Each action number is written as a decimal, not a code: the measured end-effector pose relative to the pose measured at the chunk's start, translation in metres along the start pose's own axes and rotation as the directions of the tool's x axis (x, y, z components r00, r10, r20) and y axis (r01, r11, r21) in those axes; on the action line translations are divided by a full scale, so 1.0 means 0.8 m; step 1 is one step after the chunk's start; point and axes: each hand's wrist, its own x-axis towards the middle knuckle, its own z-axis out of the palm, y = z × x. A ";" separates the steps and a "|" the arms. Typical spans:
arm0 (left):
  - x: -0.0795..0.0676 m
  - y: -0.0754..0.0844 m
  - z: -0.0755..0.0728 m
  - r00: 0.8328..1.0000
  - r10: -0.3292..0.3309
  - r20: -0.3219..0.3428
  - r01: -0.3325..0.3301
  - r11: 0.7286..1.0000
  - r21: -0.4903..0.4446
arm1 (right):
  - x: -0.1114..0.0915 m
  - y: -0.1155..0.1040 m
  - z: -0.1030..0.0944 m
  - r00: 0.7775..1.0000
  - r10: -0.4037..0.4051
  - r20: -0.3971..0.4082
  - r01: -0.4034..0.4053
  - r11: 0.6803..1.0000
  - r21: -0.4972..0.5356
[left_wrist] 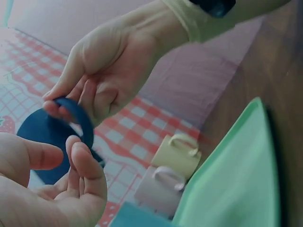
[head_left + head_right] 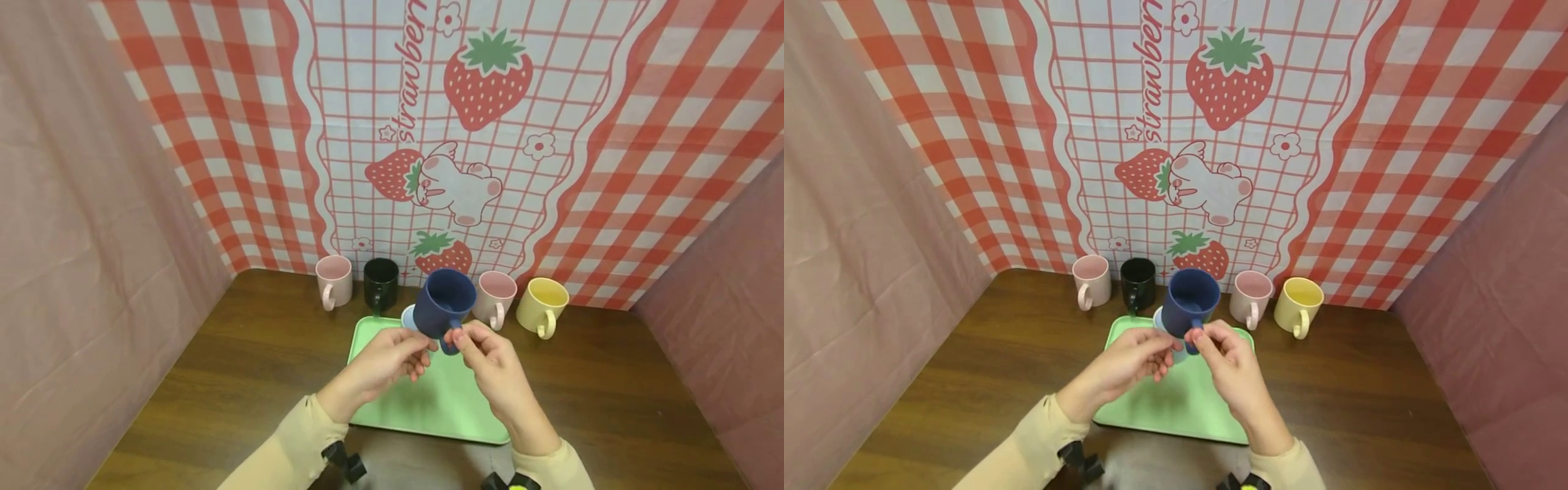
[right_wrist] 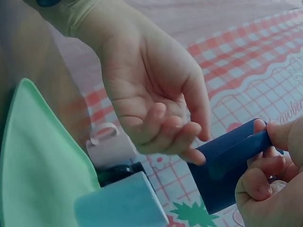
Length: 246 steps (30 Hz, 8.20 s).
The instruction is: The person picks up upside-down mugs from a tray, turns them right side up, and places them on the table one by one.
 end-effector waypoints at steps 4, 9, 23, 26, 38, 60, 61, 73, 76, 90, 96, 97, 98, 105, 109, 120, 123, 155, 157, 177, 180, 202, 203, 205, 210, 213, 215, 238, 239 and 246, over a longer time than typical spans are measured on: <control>0.004 0.006 -0.012 0.986 0.109 -0.126 -0.090 0.984 0.152 | 0.001 0.000 -0.009 0.999 0.010 -0.032 -0.011 1.000 -0.013; 0.013 -0.001 -0.026 0.910 0.300 -0.288 -0.141 0.874 0.465 | 0.005 -0.001 -0.022 0.998 0.025 -0.058 -0.026 1.000 -0.015; 0.030 -0.032 -0.039 0.875 0.479 -0.068 -0.169 0.435 0.884 | 0.047 0.013 -0.060 0.999 0.013 -0.048 -0.019 0.994 -0.109; 0.032 -0.035 -0.040 0.880 0.472 -0.048 -0.169 0.407 0.898 | 0.063 0.021 -0.062 1.000 0.012 -0.028 -0.016 0.992 -0.123; 0.034 -0.035 -0.045 0.878 0.475 -0.057 -0.152 0.390 0.908 | 0.115 0.066 -0.040 0.983 0.130 -0.129 -0.168 0.921 -0.353; 0.033 -0.036 -0.038 0.871 0.479 -0.108 -0.104 0.396 0.912 | 0.135 0.120 -0.021 0.967 0.145 -0.212 -0.218 0.898 -0.383; 0.033 -0.036 -0.037 0.871 0.478 -0.113 -0.101 0.399 0.912 | 0.134 0.122 -0.020 0.965 0.148 -0.217 -0.224 0.896 -0.384; 0.032 -0.034 -0.032 0.859 0.489 -0.151 -0.066 0.399 0.915 | 0.132 0.142 -0.011 0.959 0.183 -0.216 -0.252 0.900 -0.355; 0.031 -0.034 -0.031 0.856 0.494 -0.153 -0.064 0.396 0.916 | 0.131 0.145 -0.009 0.960 0.185 -0.212 -0.253 0.898 -0.361; 0.028 -0.032 -0.025 0.847 0.498 -0.186 -0.037 0.403 0.915 | 0.132 0.149 -0.003 0.965 0.177 -0.191 -0.241 0.887 -0.395; 0.028 -0.033 -0.026 0.844 0.503 -0.186 -0.043 0.410 0.911 | 0.134 0.148 -0.007 0.968 0.200 -0.154 -0.245 0.888 -0.389; 0.028 -0.033 -0.026 0.845 0.501 -0.185 -0.043 0.410 0.911 | 0.134 0.147 -0.007 0.968 0.205 -0.147 -0.247 0.889 -0.386; 0.028 -0.034 -0.026 0.846 0.500 -0.185 -0.044 0.411 0.910 | 0.134 0.147 -0.008 0.967 0.212 -0.141 -0.251 0.888 -0.385; 0.030 -0.036 -0.027 0.866 0.471 -0.167 -0.055 0.422 0.905 | 0.129 0.143 -0.013 0.961 0.247 -0.125 -0.276 0.883 -0.381; 0.032 -0.038 -0.028 0.874 0.460 -0.155 -0.061 0.420 0.905 | 0.125 0.141 -0.015 0.960 0.252 -0.120 -0.279 0.890 -0.361; 0.035 -0.041 -0.029 0.874 0.460 -0.157 -0.062 0.425 0.903 | 0.110 0.137 -0.035 0.995 0.018 -0.097 -0.068 0.837 -0.544; 0.036 -0.040 -0.030 0.876 0.455 -0.158 -0.057 0.423 0.904 | 0.110 0.129 -0.042 0.991 -0.129 0.023 0.116 0.774 -0.622; 0.031 -0.034 -0.032 0.907 0.404 -0.117 -0.073 0.424 0.903 | 0.115 0.113 -0.039 0.892 -0.228 0.391 0.448 0.569 -0.690; 0.030 -0.034 -0.033 0.914 0.394 -0.097 -0.084 0.417 0.905 | 0.112 0.112 -0.039 0.892 -0.234 0.388 0.449 0.565 -0.693; 0.027 -0.029 -0.038 0.938 0.337 0.077 -0.212 0.384 0.899 | 0.077 0.107 -0.047 0.882 -0.322 0.343 0.465 0.484 -0.741; 0.026 -0.029 -0.038 0.936 0.340 0.090 -0.224 0.379 0.898 | 0.073 0.110 -0.047 0.875 -0.347 0.337 0.474 0.475 -0.741; 0.021 -0.023 -0.039 0.942 0.312 0.127 -0.249 0.391 0.886 | 0.061 0.107 -0.050 0.847 -0.369 0.382 0.521 0.437 -0.733; 0.021 -0.023 -0.039 0.942 0.311 0.124 -0.250 0.407 0.879 | 0.061 0.107 -0.050 0.844 -0.375 0.384 0.526 0.433 -0.732; 0.021 -0.023 -0.040 0.945 0.309 0.111 -0.248 0.449 0.859 | 0.059 0.104 -0.049 0.840 -0.385 0.383 0.530 0.429 -0.731; 0.019 -0.016 -0.041 0.950 0.307 0.066 -0.241 0.578 0.780 | 0.056 0.091 -0.050 0.831 -0.403 0.384 0.541 0.424 -0.727; 0.016 -0.008 -0.041 0.948 0.316 0.037 -0.243 0.642 0.727 | 0.056 0.087 -0.052 0.813 -0.437 0.386 0.563 0.415 -0.715; 0.015 -0.004 -0.042 0.940 0.340 0.034 -0.268 0.672 0.690 | 0.055 0.084 -0.053 0.793 -0.471 0.386 0.583 0.403 -0.705; 0.007 0.019 -0.050 0.873 0.481 -0.076 -0.440 0.846 0.301 | 0.034 0.071 -0.021 0.975 -0.205 0.087 0.222 0.923 -0.316; 0.008 0.019 -0.051 0.873 0.481 -0.085 -0.441 0.851 0.283 | 0.033 0.070 -0.019 0.984 -0.152 0.088 0.170 0.948 -0.269; 0.012 0.015 -0.052 0.884 0.455 -0.110 -0.421 0.876 0.236 | 0.033 0.068 -0.009 0.986 0.125 0.108 -0.129 0.991 0.033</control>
